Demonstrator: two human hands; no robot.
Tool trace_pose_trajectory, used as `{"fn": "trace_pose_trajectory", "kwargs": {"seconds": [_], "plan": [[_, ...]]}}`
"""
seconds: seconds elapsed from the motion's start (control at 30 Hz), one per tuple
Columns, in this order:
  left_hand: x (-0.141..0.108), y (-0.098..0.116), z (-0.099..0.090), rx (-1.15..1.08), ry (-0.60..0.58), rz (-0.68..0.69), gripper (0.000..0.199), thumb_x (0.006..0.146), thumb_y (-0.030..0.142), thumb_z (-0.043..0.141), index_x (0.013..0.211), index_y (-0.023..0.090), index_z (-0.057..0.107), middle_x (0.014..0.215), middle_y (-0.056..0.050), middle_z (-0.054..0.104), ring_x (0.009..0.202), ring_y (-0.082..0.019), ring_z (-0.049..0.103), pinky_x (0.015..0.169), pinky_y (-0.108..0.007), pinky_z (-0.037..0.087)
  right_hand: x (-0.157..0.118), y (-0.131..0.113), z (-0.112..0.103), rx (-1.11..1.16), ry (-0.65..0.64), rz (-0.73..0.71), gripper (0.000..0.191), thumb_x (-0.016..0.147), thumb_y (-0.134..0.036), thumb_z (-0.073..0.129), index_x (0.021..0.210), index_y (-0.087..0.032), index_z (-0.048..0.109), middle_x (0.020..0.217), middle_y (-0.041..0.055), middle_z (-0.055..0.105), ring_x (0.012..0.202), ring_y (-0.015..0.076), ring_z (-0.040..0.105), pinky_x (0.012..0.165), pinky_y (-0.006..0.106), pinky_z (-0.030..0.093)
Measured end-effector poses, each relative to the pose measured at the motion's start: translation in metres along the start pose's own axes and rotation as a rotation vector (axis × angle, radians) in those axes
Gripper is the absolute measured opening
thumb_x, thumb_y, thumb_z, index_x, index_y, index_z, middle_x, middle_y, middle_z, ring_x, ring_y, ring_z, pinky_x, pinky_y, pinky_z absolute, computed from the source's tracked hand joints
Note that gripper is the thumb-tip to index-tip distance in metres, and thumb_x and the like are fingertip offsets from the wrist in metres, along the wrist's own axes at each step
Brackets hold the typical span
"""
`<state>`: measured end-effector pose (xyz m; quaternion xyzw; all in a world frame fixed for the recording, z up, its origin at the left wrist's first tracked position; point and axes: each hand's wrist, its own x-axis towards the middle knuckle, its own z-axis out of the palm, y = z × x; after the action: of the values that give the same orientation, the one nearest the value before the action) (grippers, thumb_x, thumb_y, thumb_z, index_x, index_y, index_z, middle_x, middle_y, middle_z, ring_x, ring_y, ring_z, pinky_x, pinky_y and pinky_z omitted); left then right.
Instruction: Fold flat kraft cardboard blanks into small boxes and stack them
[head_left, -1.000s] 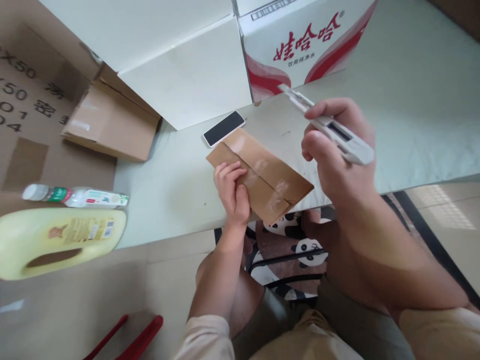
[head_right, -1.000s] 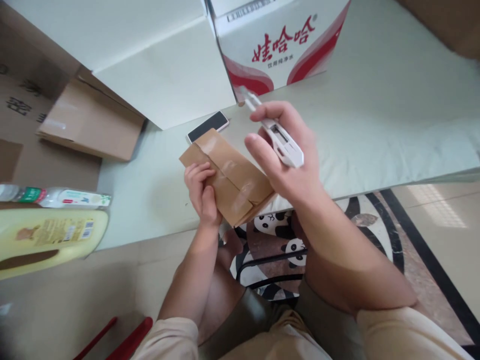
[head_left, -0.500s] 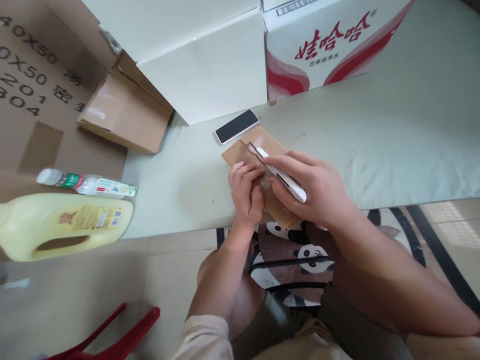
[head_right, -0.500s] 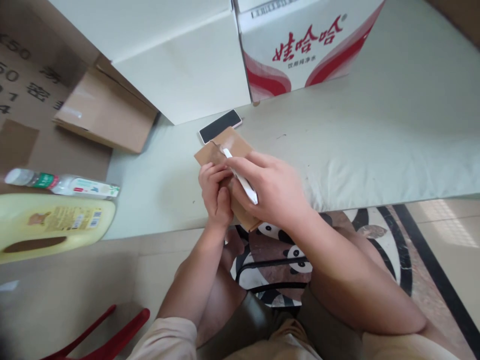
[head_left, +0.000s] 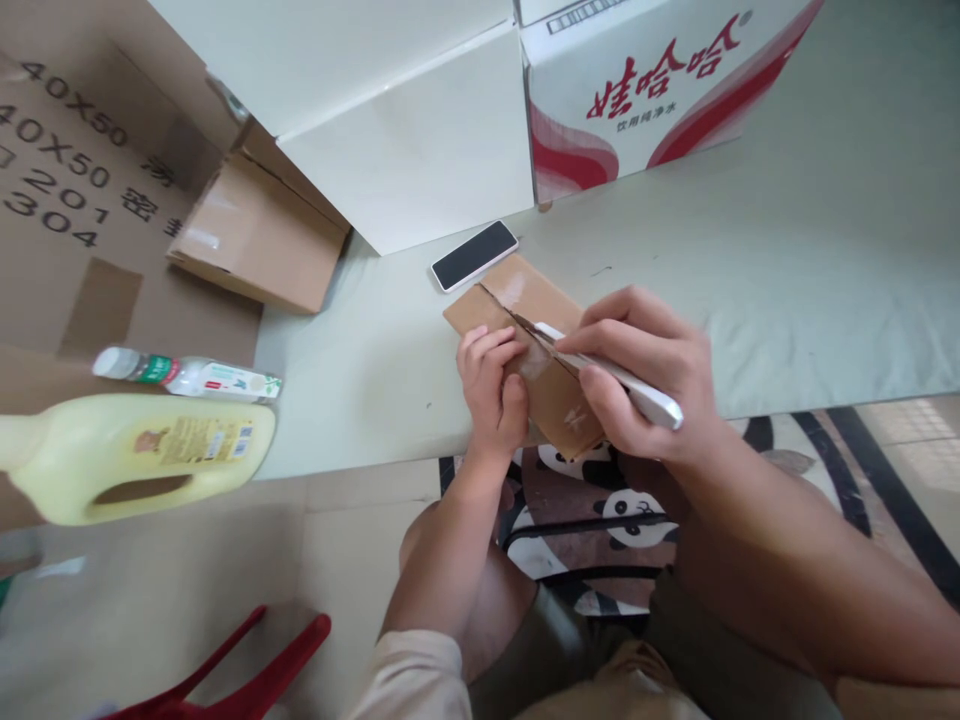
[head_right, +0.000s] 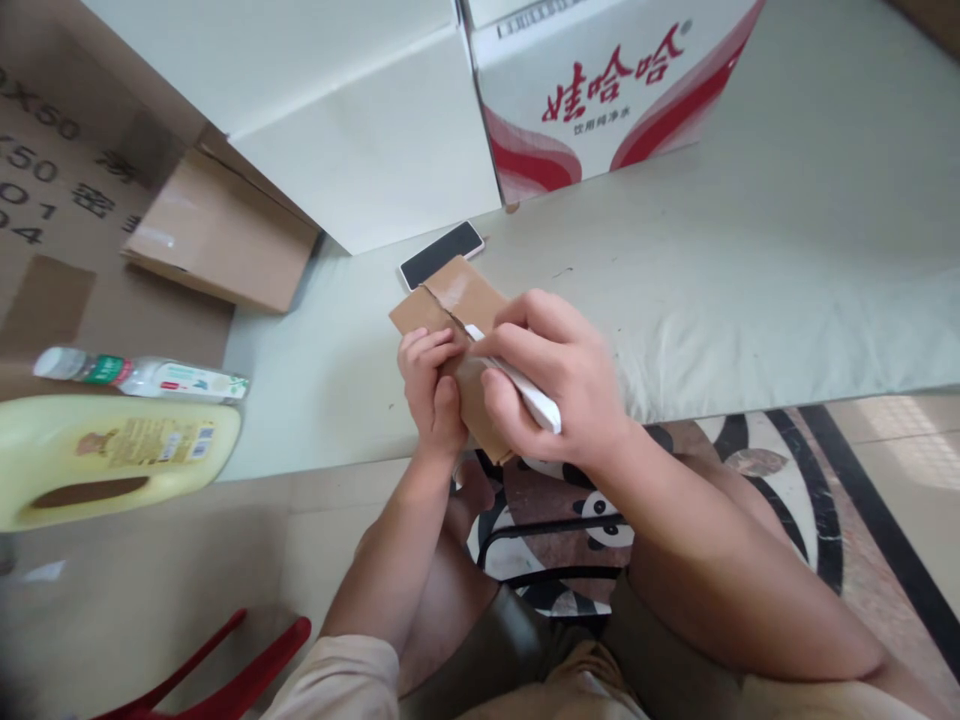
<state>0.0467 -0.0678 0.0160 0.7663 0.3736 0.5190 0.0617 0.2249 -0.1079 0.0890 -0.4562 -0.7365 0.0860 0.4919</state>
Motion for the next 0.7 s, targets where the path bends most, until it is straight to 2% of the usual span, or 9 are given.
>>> {"fn": "trace_pose_trajectory", "kwargs": {"seconds": [0.13,0.23,0.37,0.5,0.6,0.7], "plan": [[0.000,0.000,0.001,-0.004,0.011,0.014,0.034,0.107,0.043,0.034,0.111,0.024,0.062,0.117,-0.006,0.071,0.118,-0.021,0.062,0.117,-0.048,0.041,-0.011,0.004,0.001,0.010,0.166,-0.079,0.033,0.097,-0.036,0.043,0.084,-0.026,0.072,0.082,0.0082,0.066,0.067,0.0192,0.060,0.061,0.039,0.050],[-0.001,-0.001,0.002,0.013,0.009,0.011,0.037,0.107,0.043,0.032,0.111,0.023,0.063,0.115,-0.007,0.071,0.116,-0.022,0.062,0.117,-0.050,0.041,-0.017,0.007,0.005,-0.028,0.205,-0.102,0.042,0.100,-0.044,0.037,0.081,-0.027,0.071,0.078,0.0079,0.067,0.063,0.0189,0.059,0.057,0.038,0.047],[-0.003,-0.003,0.006,0.008,0.049,0.007,0.042,0.106,0.045,0.029,0.109,0.023,0.065,0.115,-0.008,0.071,0.119,-0.024,0.060,0.117,-0.051,0.040,-0.023,0.011,0.008,0.008,0.251,-0.228,0.035,0.097,-0.038,0.043,0.084,-0.027,0.073,0.075,0.0057,0.066,0.059,0.0176,0.058,0.056,0.038,0.044],[-0.006,-0.005,0.008,0.043,0.055,-0.006,0.044,0.106,0.043,0.025,0.107,0.023,0.065,0.115,-0.008,0.070,0.121,-0.025,0.059,0.117,-0.051,0.040,-0.033,0.010,0.007,-0.018,0.213,-0.301,0.021,0.089,-0.028,0.050,0.091,-0.025,0.071,0.077,0.0042,0.066,0.063,0.0171,0.061,0.056,0.036,0.044],[-0.007,-0.005,0.008,0.069,0.043,-0.017,0.046,0.105,0.043,0.023,0.107,0.023,0.065,0.114,-0.008,0.070,0.121,-0.026,0.059,0.118,-0.052,0.040,-0.044,0.005,0.004,-0.056,0.170,-0.295,0.019,0.085,-0.025,0.053,0.095,-0.025,0.069,0.077,0.0040,0.067,0.075,0.0210,0.067,0.062,0.038,0.049],[-0.008,-0.004,0.008,0.048,0.042,-0.031,0.045,0.104,0.041,0.024,0.108,0.024,0.065,0.115,-0.008,0.070,0.123,-0.026,0.058,0.119,-0.053,0.039,-0.050,0.002,0.000,-0.095,0.171,-0.266,0.016,0.087,-0.027,0.054,0.094,-0.027,0.068,0.076,0.0035,0.068,0.081,0.0231,0.069,0.068,0.040,0.049]]}}
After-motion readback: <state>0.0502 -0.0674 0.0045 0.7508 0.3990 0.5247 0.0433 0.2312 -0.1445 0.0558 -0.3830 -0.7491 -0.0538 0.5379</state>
